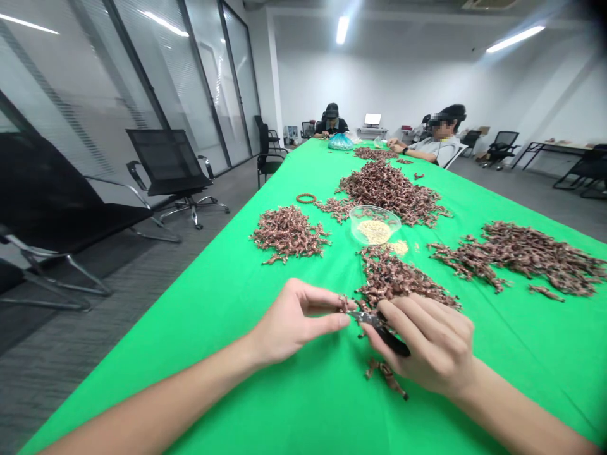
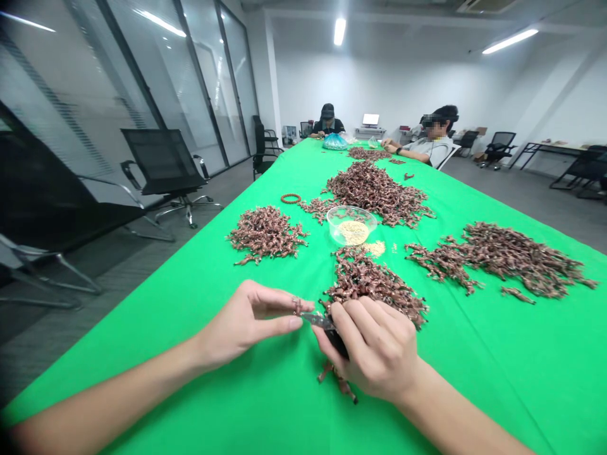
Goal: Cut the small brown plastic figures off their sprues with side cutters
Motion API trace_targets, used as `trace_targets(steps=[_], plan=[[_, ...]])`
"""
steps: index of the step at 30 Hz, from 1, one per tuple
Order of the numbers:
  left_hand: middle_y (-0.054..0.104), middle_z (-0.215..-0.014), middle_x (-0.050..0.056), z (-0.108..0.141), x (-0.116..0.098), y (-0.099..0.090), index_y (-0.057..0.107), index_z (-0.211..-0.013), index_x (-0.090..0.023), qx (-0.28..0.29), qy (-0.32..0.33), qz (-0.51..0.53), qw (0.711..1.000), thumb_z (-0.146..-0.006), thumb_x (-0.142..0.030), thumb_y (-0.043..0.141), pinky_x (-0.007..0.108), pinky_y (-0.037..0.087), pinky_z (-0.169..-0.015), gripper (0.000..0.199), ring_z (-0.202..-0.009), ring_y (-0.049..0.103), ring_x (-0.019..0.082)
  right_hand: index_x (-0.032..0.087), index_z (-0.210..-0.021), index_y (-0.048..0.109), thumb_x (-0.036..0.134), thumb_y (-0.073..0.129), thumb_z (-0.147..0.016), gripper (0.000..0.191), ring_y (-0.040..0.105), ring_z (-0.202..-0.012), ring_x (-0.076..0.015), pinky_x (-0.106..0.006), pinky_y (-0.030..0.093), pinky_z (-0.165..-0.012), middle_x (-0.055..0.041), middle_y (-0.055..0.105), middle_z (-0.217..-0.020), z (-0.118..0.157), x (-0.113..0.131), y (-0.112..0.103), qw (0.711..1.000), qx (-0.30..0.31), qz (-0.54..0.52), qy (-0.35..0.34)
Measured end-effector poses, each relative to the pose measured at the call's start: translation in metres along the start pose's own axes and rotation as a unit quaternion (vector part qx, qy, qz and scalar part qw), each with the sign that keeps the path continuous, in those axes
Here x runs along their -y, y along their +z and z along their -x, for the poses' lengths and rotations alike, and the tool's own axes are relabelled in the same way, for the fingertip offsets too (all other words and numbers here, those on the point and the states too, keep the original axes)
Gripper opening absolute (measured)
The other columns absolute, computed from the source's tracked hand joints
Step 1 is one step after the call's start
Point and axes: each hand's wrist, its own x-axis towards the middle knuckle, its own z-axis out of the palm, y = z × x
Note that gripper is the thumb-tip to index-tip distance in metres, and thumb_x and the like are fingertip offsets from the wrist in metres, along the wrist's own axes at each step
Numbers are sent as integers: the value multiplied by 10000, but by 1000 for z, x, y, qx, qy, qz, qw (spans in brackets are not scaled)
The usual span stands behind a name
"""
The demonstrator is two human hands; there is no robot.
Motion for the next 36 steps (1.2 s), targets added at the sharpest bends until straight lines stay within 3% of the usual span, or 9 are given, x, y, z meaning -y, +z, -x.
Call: trace_targets(steps=[4, 8, 11, 13, 15, 17, 20, 22, 36], plan=[[739, -1148, 104, 1, -5, -5, 770, -1058, -170, 16, 92, -91, 992, -825, -250, 721, 415, 485, -1047, 251, -1122, 672, 271, 159, -887, 687, 297, 682, -814, 156, 581, -548, -128, -260, 428, -512, -28, 670, -699, -5, 7, 0, 966, 71, -176, 174], [747, -1131, 106, 0, -6, -10, 780, -1029, -170, 62, 107, -93, 988, -834, -233, 716, 386, 493, -1037, 215, -1094, 686, 256, 186, -699, 670, 413, 588, -890, 308, 492, -487, -105, -244, 348, -462, 22, 566, -550, -12, 8, -3, 829, 242, -365, 349], [766, -1073, 111, -1, -5, -10, 790, -985, -150, 66, 98, -65, 991, -820, -223, 730, 372, 521, -987, 190, -1034, 705, 256, 174, -611, 593, 470, 536, -915, 429, 392, -460, -92, -240, 285, -423, 38, 444, -501, -14, 6, -3, 711, 304, -496, 395], [771, -1052, 108, -2, -3, -9, 789, -982, -144, 52, 79, -38, 995, -805, -230, 746, 365, 530, -964, 201, -1018, 705, 257, 168, -624, 596, 475, 536, -917, 429, 384, -477, -92, -238, 292, -432, 35, 436, -515, -14, 4, -3, 695, 294, -517, 404], [771, -1050, 102, -1, -2, -6, 783, -999, -145, 28, 50, -9, 998, -796, -246, 757, 359, 528, -959, 229, -1024, 700, 257, 167, -677, 638, 455, 546, -917, 386, 419, -504, -102, -239, 313, -443, 20, 492, -550, -13, 3, -3, 729, 267, -483, 404], [772, -1048, 105, -1, -2, -3, 782, -1001, -141, 2, 18, 21, 1000, -780, -255, 772, 348, 528, -949, 248, -1025, 697, 255, 175, -752, 672, 401, 585, -901, 284, 480, -531, -113, -241, 357, -463, 6, 569, -607, -10, 3, -3, 803, 210, -406, 383], [774, -1038, 107, -1, 0, -1, 787, -973, -142, -23, -12, 71, 997, -751, -247, 798, 328, 530, -921, 245, -997, 701, 242, 173, -895, 679, 278, 679, -828, 124, 582, -628, -136, -257, 460, -564, -28, 666, -754, -5, 1, -2, 929, 78, -256, 257], [776, -1022, 101, -1, 0, 0, 790, -955, -148, -23, -19, 94, 995, -747, -239, 803, 319, 524, -913, 228, -973, 699, 226, 153, -977, 664, 229, 727, -776, 224, 616, -703, -159, -279, 495, -626, -63, 690, -841, -2, 0, -1, 972, 19, -172, 158], [781, -988, 58, 1, -1, 0, 794, -950, -171, 45, -25, 142, 989, -772, -187, 785, 238, 498, -868, 179, -925, 684, 161, 93, -1005, 660, 224, 813, -699, 367, 626, -723, -194, -324, 526, -657, -97, 716, -830, -2, 2, -6, 999, -23, -39, 19]])
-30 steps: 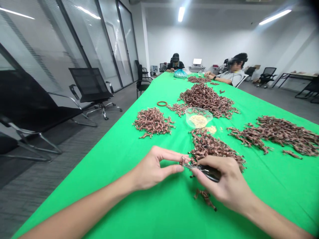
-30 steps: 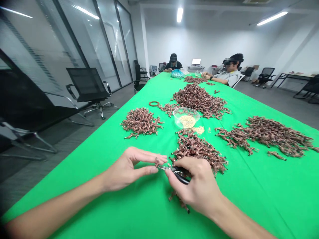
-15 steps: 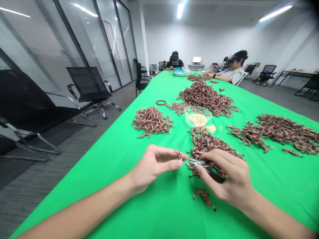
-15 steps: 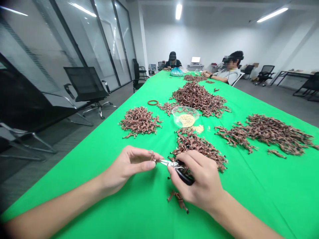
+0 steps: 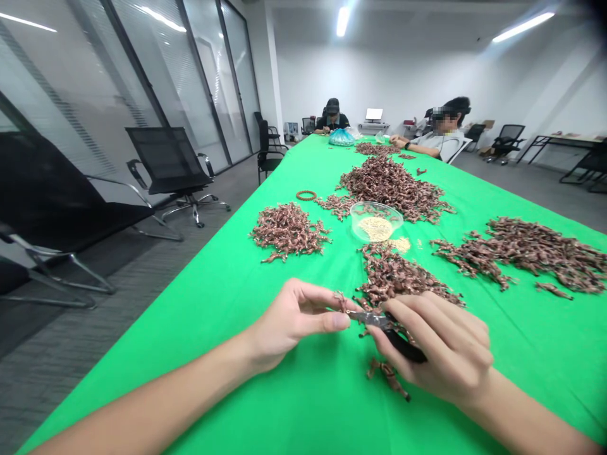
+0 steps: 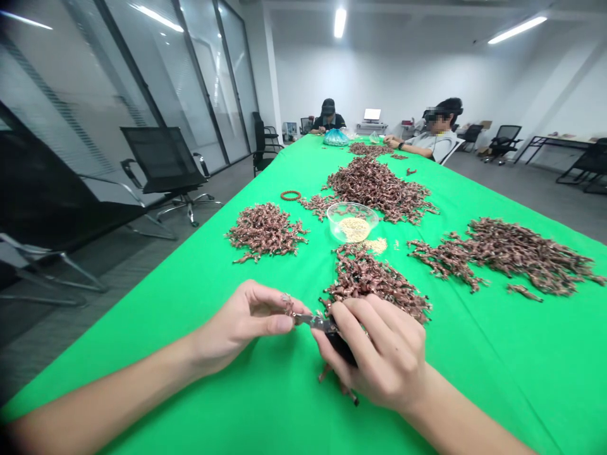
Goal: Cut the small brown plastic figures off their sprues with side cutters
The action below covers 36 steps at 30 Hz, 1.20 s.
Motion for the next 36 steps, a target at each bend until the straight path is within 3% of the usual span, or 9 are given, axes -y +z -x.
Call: trace_targets(steps=[7, 21, 28, 31, 36], plan=[[773, -953, 54, 0, 0, 2, 792, -917, -156, 5, 0, 14, 1000, -776, -183, 784, 219, 490, -825, 144, -885, 664, 140, 82, -987, 675, 218, 829, -687, 363, 634, -714, -196, -321, 525, -639, -96, 718, -811, 0, 1, 0, 999, -33, -2, 3], [765, -864, 46, 1, 3, 2, 789, -888, -127, 9, -19, 31, 999, -758, -181, 799, 192, 483, -752, 140, -791, 650, 112, 46, -975, 690, 229, 853, -663, 397, 635, -736, -210, -346, 532, -655, -122, 724, -818, 2, 1, -1, 999, -30, 12, -29], [784, -938, 58, 0, 2, 0, 797, -901, -146, 8, -11, 6, 1000, -745, -184, 808, 214, 514, -808, 161, -856, 684, 142, 45, -1006, 672, 236, 851, -664, 430, 624, -730, -212, -346, 514, -630, -119, 719, -818, 5, 1, -1, 999, -19, 23, -39], [789, -952, 66, -1, 1, -2, 798, -911, -143, 7, -10, -16, 1000, -727, -180, 819, 230, 526, -838, 189, -875, 698, 160, 70, -998, 665, 237, 809, -712, 361, 620, -701, -195, -321, 487, -586, -103, 706, -807, 3, 3, -1, 1000, 7, 0, -10], [782, -990, 92, -2, -4, -7, 787, -968, -119, 28, 5, -63, 998, -746, -180, 800, 278, 541, -877, 231, -923, 711, 205, 130, -941, 664, 228, 705, -804, 174, 577, -595, -128, -263, 437, -516, -54, 655, -750, -3, 7, 1, 981, 67, -136, 122]])
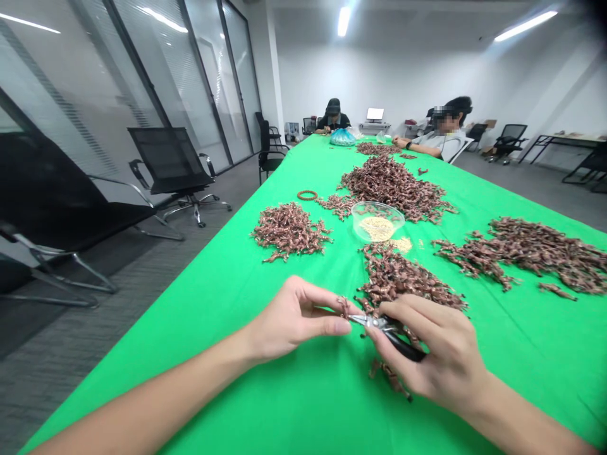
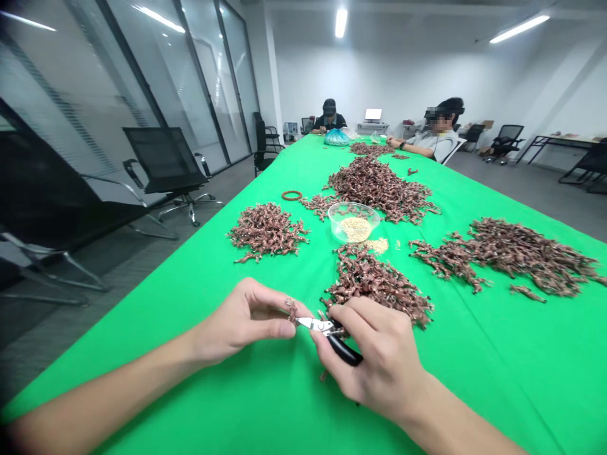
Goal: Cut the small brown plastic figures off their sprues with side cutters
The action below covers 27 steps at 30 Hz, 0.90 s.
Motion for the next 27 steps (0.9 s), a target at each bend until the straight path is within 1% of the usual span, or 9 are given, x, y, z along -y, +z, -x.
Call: trace_targets(steps=[2, 5, 11, 14, 17, 19, 22, 25, 27], plan=[[780, -1005, 95, 0, 0, -2, 784, -979, -119, 6, 12, -22, 1000, -757, -189, 791, 291, 546, -886, 232, -936, 713, 215, 142, -922, 665, 229, 681, -822, 134, 548, -548, -107, -249, 418, -500, -23, 627, -691, -2, 1, 1, 998, 20, -44, 37], [777, -1025, 97, -1, 1, -3, 781, -994, -124, 8, 26, -48, 998, -768, -204, 784, 306, 550, -905, 240, -960, 714, 224, 150, -889, 669, 238, 663, -836, 103, 525, -509, -85, -230, 392, -487, 10, 606, -635, -5, 3, 2, 993, 33, -84, 70], [774, -1044, 100, 0, 2, -3, 775, -1010, -129, 0, 20, -56, 998, -765, -225, 788, 319, 555, -919, 264, -975, 715, 230, 182, -801, 690, 306, 655, -845, 136, 540, -482, -77, -217, 385, -488, 36, 624, -592, -9, 7, 0, 980, 77, -108, 147], [777, -1022, 106, -1, 1, -1, 775, -988, -118, -18, 5, -51, 999, -757, -233, 794, 315, 555, -908, 259, -960, 717, 227, 197, -784, 699, 343, 655, -846, 165, 553, -491, -88, -228, 390, -495, 34, 637, -600, -8, 5, 0, 973, 87, -111, 181], [783, -976, 102, -3, 3, 0, 778, -937, -115, -55, -1, -37, 998, -734, -238, 812, 305, 560, -866, 239, -922, 718, 220, 207, -772, 698, 347, 655, -846, 164, 542, -485, -91, -234, 378, -479, 37, 628, -600, -7, 0, 2, 967, 87, -126, 205], [784, -941, 94, -5, 5, 0, 779, -898, -120, -78, 5, -22, 997, -706, -237, 834, 302, 562, -840, 232, -896, 717, 215, 205, -787, 698, 338, 661, -841, 149, 557, -508, -101, -237, 396, -486, 27, 644, -630, -5, -3, 3, 968, 70, -127, 206], [779, -891, 83, -6, 7, -1, 773, -862, -121, -98, 14, -11, 995, -677, -235, 854, 286, 563, -803, 232, -842, 712, 192, 196, -826, 695, 311, 673, -833, 118, 578, -545, -113, -241, 430, -515, 12, 664, -675, -3, -5, 5, 976, 45, -111, 183], [769, -873, 83, -6, 8, 0, 749, -847, -112, -100, 16, -8, 995, -678, -242, 854, 266, 560, -766, 238, -815, 709, 176, 188, -843, 677, 275, 673, -829, 88, 570, -548, -107, -237, 435, -519, 12, 651, -679, -3, -4, 5, 983, 34, -100, 150], [765, -859, 89, -5, 9, 1, 709, -862, -110, -93, 2, 6, 996, -693, -269, 845, 260, 563, -686, 269, -795, 721, 188, 184, -854, 668, 257, 669, -829, 77, 566, -555, -103, -233, 435, -521, 12, 643, -685, -3, -3, 5, 987, 27, -94, 130]])
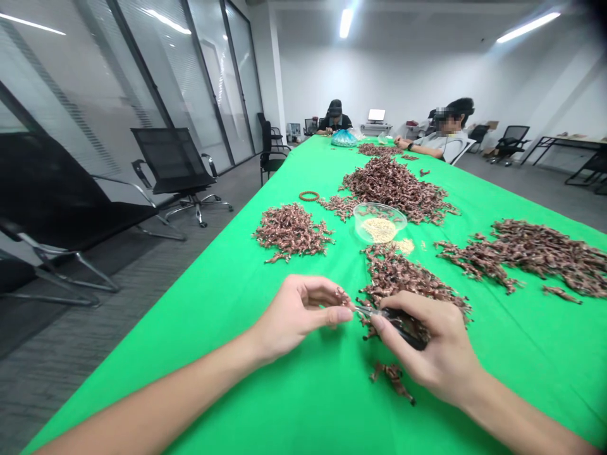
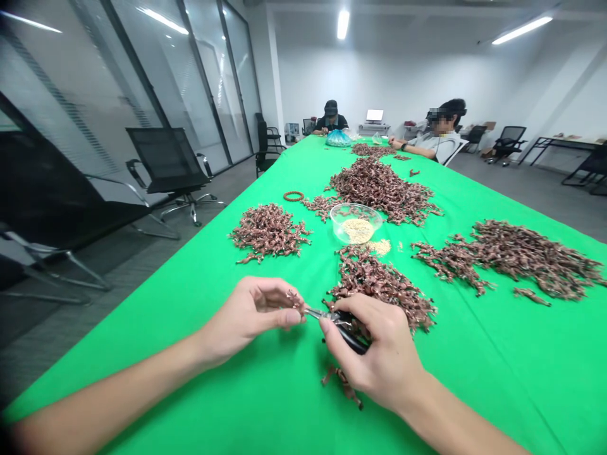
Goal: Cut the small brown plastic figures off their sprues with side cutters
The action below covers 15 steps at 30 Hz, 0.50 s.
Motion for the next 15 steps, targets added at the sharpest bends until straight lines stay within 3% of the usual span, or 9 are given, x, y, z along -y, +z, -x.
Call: trace_targets(steps=[4, 9, 15], plan=[[763, -827, 106, 2, 0, 4, 602, -921, -128, 10, -44, 26, 999, -737, -325, 811, 259, 558, -566, 341, -805, 746, 248, 173, -878, 658, 237, 671, -824, 84, 568, -573, -96, -228, 445, -539, 6, 644, -705, 0, 0, 0, 999, -12, 15, -30], [767, -960, 150, 2, 2, 5, 631, -1067, -105, 4, -49, 21, 999, -765, -278, 794, 337, 584, -768, 385, -852, 739, 217, 173, -915, 653, 222, 674, -818, 111, 584, -610, -112, -245, 457, -558, -8, 659, -747, 1, -4, 2, 998, -17, 37, -51], [746, -1088, 142, 2, -1, 3, 708, -1036, -102, 24, 6, -28, 999, -799, -224, 754, 376, 522, -958, 271, -1015, 701, 231, 161, -973, 650, 200, 706, -776, 209, 558, -612, -134, -271, 447, -546, -27, 637, -753, 4, -7, 2, 993, -27, 69, -90]])
